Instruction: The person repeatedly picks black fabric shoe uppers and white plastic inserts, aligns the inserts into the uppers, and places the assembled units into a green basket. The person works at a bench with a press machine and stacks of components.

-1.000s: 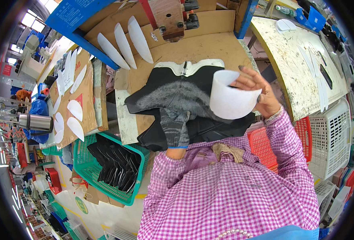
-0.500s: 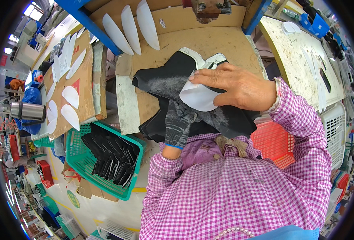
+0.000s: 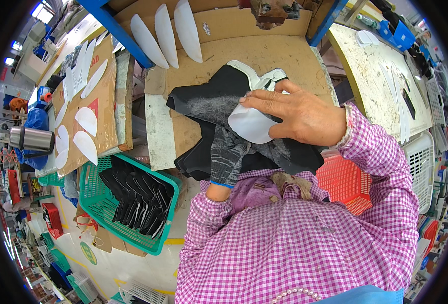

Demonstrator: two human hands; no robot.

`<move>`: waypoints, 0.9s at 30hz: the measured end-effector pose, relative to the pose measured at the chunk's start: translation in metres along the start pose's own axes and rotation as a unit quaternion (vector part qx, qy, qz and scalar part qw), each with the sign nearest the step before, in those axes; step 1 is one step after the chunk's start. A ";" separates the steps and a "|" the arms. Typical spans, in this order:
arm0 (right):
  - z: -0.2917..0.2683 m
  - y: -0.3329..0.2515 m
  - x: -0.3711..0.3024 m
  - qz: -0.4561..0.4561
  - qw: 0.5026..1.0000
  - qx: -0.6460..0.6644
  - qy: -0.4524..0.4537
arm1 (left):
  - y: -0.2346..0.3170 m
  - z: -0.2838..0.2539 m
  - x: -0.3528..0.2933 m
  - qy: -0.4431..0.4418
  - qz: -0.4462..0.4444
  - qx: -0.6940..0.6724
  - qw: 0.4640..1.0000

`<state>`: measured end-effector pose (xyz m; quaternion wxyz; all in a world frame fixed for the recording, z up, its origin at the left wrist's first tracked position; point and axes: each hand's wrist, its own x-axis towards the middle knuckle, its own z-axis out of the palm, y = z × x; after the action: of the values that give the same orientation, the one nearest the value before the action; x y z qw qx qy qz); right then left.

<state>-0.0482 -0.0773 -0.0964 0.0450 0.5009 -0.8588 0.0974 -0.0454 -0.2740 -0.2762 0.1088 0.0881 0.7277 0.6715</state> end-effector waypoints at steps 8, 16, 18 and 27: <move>0.008 0.006 -0.008 -0.021 0.999 0.030 -0.008 | 0.026 -0.027 -0.030 -0.080 0.136 0.098 0.983; 0.018 0.008 -0.006 -0.013 0.985 0.129 -0.112 | 0.005 -0.039 0.007 -0.097 0.022 -0.091 0.991; 0.017 0.014 0.001 -0.028 0.985 0.123 -0.115 | -0.006 -0.035 0.018 -0.103 0.062 -0.055 0.991; 0.018 0.030 0.036 -0.057 0.971 0.149 -0.181 | -0.042 -0.038 0.026 -0.096 0.193 0.239 0.947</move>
<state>-0.0917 -0.0977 -0.1113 -0.1804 0.5596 -0.7985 0.1295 -0.0801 -0.3070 -0.3165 0.0216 0.3144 0.8219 0.4745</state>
